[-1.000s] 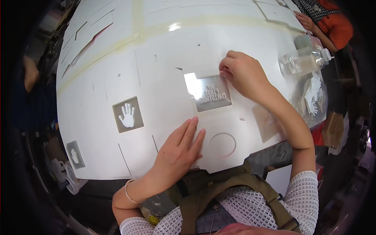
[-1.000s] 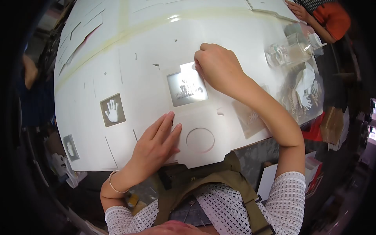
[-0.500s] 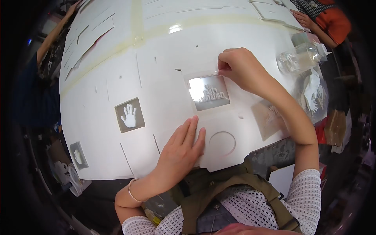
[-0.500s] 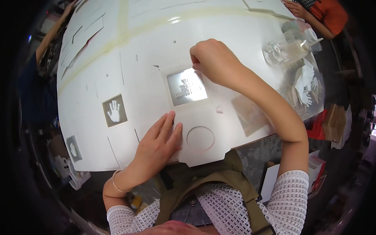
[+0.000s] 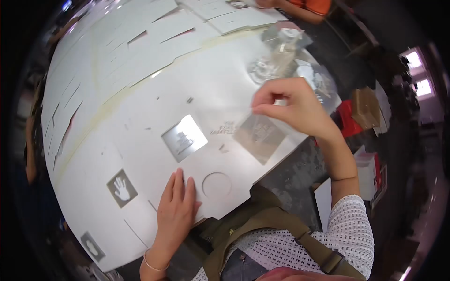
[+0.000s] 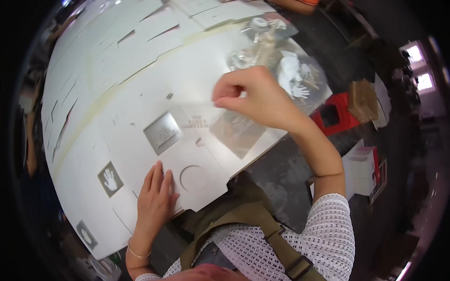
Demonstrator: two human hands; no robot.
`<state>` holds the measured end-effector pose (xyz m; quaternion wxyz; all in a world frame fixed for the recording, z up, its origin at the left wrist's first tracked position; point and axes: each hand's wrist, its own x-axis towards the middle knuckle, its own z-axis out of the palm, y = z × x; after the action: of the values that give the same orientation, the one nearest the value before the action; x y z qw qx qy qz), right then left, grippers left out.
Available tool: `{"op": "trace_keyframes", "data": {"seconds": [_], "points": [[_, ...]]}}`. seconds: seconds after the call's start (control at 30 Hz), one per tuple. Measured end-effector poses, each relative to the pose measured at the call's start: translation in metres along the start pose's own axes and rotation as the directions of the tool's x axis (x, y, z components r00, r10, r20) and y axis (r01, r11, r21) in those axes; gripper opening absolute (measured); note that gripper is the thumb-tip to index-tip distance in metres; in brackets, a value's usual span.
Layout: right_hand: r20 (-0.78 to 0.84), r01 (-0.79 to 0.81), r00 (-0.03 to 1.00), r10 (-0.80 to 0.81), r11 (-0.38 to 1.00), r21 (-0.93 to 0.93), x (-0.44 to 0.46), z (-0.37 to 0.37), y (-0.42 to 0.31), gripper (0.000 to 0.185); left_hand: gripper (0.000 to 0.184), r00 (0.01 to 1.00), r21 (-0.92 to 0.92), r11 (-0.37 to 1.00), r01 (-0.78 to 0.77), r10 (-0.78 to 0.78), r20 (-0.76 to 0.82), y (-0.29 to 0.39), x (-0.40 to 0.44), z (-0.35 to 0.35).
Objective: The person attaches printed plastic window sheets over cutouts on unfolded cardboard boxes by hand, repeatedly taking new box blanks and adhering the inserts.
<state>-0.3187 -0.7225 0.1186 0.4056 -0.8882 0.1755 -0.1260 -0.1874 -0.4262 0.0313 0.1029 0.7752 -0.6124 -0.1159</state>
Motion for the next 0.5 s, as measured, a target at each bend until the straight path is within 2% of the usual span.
{"op": "trace_keyframes", "data": {"seconds": [0.07,0.13,0.23,0.37,0.4,0.47,0.5], "points": [[-0.166,-0.182,0.968,0.191,0.981,0.066,-0.029,-0.033,0.007,0.005,0.061,1.000,0.021,0.999,-0.029,0.028,0.006,0.002,0.002,-0.003],[-0.389,-0.169,0.897,0.211,0.976,0.138,-0.061,-0.072,0.021,0.008,0.061,0.999,0.038,0.998,-0.039,0.039,0.008,0.003,0.003,-0.004],[-0.556,-0.113,0.776,0.297,0.933,0.341,-0.098,-0.136,0.072,0.009,0.058,0.999,0.022,0.999,-0.037,0.037,0.006,0.007,0.003,-0.007],[-0.531,-0.117,0.658,0.535,0.768,0.630,-0.137,-0.190,0.204,0.015,0.062,1.000,0.003,1.000,-0.007,0.007,-0.007,0.009,0.002,-0.006],[-0.517,-0.154,0.643,0.565,0.757,0.635,-0.147,-0.190,0.237,0.015,0.062,1.000,-0.006,1.000,0.000,0.000,-0.001,0.009,0.002,-0.007],[-0.520,-0.348,0.556,0.648,0.750,0.563,-0.156,-0.176,0.279,0.017,0.061,1.000,-0.014,1.000,-0.004,0.004,-0.021,0.009,0.002,-0.007],[-0.520,-0.356,0.562,0.643,0.756,0.550,-0.157,-0.168,0.291,0.016,0.059,1.000,-0.026,1.000,-0.007,0.006,-0.030,0.008,0.001,-0.008]]}}
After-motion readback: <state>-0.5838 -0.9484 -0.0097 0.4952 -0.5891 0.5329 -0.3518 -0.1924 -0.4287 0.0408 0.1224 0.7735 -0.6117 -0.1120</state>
